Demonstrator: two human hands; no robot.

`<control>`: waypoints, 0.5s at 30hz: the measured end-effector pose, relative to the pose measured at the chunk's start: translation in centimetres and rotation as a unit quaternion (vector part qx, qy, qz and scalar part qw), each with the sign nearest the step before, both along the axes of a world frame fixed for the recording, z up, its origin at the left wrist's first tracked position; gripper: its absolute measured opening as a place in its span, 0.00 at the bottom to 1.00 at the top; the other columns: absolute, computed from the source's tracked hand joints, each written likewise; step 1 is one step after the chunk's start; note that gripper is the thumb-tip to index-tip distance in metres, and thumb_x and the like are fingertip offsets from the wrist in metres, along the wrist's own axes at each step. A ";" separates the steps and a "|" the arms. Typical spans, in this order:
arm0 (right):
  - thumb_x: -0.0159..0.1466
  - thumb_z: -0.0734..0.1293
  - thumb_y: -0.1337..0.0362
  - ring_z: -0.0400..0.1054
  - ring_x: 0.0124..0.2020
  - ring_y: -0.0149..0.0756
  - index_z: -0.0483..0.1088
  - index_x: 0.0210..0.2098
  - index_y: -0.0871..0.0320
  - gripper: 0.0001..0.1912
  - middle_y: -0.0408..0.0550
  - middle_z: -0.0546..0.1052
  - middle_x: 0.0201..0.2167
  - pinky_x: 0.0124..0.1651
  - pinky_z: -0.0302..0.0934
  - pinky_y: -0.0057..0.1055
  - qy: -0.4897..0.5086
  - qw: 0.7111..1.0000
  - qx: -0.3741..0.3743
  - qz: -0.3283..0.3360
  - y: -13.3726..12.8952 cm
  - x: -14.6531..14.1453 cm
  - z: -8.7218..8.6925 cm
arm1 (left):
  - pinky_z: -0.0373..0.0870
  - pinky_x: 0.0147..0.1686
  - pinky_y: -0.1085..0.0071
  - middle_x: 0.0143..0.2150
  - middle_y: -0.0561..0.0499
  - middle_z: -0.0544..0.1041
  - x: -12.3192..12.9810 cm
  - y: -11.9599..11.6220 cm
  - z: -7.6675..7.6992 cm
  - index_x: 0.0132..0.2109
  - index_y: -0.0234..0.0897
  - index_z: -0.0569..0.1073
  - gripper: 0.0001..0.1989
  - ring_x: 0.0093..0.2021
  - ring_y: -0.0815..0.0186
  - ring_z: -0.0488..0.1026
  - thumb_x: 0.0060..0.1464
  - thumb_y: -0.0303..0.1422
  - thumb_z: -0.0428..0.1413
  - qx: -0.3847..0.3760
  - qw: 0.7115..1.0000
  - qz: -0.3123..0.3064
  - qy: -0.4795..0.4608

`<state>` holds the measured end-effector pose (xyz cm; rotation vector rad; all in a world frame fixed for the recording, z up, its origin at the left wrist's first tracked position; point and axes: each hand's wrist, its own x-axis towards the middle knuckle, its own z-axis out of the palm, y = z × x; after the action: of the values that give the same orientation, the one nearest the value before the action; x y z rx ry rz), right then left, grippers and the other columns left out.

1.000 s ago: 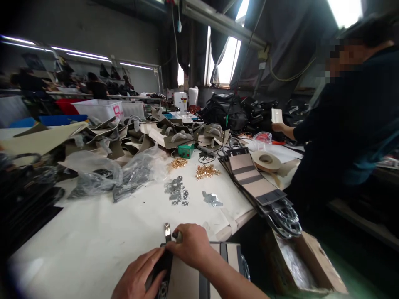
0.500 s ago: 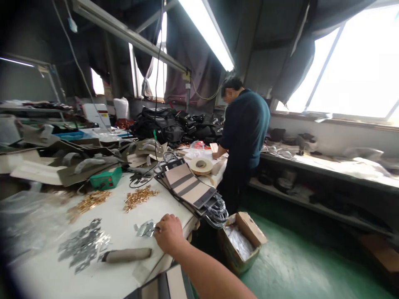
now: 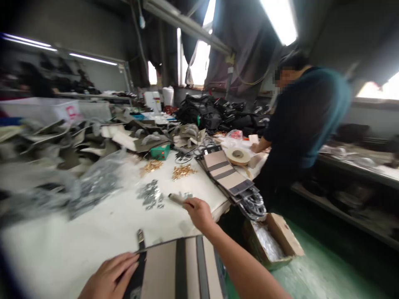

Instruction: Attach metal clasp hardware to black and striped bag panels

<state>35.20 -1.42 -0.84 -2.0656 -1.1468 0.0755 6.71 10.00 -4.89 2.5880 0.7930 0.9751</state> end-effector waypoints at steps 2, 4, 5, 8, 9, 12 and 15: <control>0.68 0.64 0.55 0.75 0.36 0.36 0.80 0.43 0.48 0.12 0.41 0.83 0.40 0.41 0.65 0.28 0.022 0.999 0.007 0.035 -0.1 -1.5 -0.5 | 0.79 0.44 0.61 0.45 0.53 0.84 -1.0 -0.9 1.3 0.44 0.50 0.83 0.12 0.45 0.58 0.80 0.62 0.38 0.54 -0.019 0.999 -0.020 0.041; 0.67 0.65 0.53 0.75 0.36 0.39 0.79 0.42 0.49 0.13 0.44 0.82 0.39 0.42 0.65 0.31 0.035 0.999 0.010 0.040 0.1 -1.8 -1.0 | 0.77 0.46 0.59 0.47 0.50 0.83 -1.2 -1.6 2.3 0.46 0.46 0.82 0.12 0.47 0.58 0.78 0.64 0.32 0.54 -0.045 0.997 -0.014 0.066; 0.67 0.64 0.53 0.75 0.35 0.40 0.79 0.41 0.50 0.14 0.45 0.82 0.37 0.41 0.65 0.32 0.037 0.999 0.009 0.032 0.2 -1.5 -1.2 | 0.75 0.47 0.59 0.47 0.50 0.83 -1.1 -1.9 2.7 0.46 0.45 0.82 0.12 0.47 0.59 0.78 0.63 0.30 0.55 -0.060 0.996 -0.008 0.071; 0.66 0.64 0.52 0.73 0.34 0.42 0.79 0.41 0.53 0.16 0.48 0.81 0.33 0.40 0.63 0.35 0.028 1.000 0.007 -0.007 0.8 0.4 -1.3 | 0.73 0.47 0.59 0.47 0.50 0.82 -0.9 -2.6 3.2 0.46 0.45 0.82 0.11 0.47 0.59 0.76 0.62 0.27 0.57 -0.095 0.993 0.003 0.070; 0.66 0.64 0.51 0.73 0.35 0.42 0.79 0.41 0.54 0.17 0.49 0.81 0.35 0.41 0.63 0.36 0.020 1.000 0.007 -0.019 0.9 1.0 -1.1 | 0.72 0.47 0.59 0.47 0.50 0.82 -0.9 -2.8 3.3 0.46 0.45 0.82 0.11 0.47 0.59 0.76 0.61 0.27 0.58 -0.104 0.992 0.004 0.067; 0.66 0.64 0.50 0.72 0.42 0.43 0.79 0.42 0.55 0.19 0.52 0.79 0.47 0.46 0.63 0.37 -0.012 0.998 0.024 -0.048 0.9 1.3 0.1 | 0.70 0.48 0.59 0.47 0.51 0.82 -1.0 -3.0 3.6 0.46 0.45 0.82 0.10 0.48 0.59 0.75 0.61 0.27 0.59 -0.127 0.990 0.006 0.063; 0.66 0.65 0.49 0.72 0.40 0.41 0.80 0.41 0.56 0.19 0.52 0.79 0.45 0.45 0.65 0.36 0.015 0.998 0.054 -0.010 0.5 -1.7 1.3 | 0.69 0.47 0.59 0.46 0.52 0.82 -1.0 -2.9 3.8 0.46 0.44 0.82 0.09 0.48 0.59 0.75 0.61 0.28 0.60 -0.147 0.987 0.001 0.063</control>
<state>33.50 -0.88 0.50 -1.9742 -1.0876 0.0327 5.68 7.09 -1.06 2.4094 0.8977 0.6428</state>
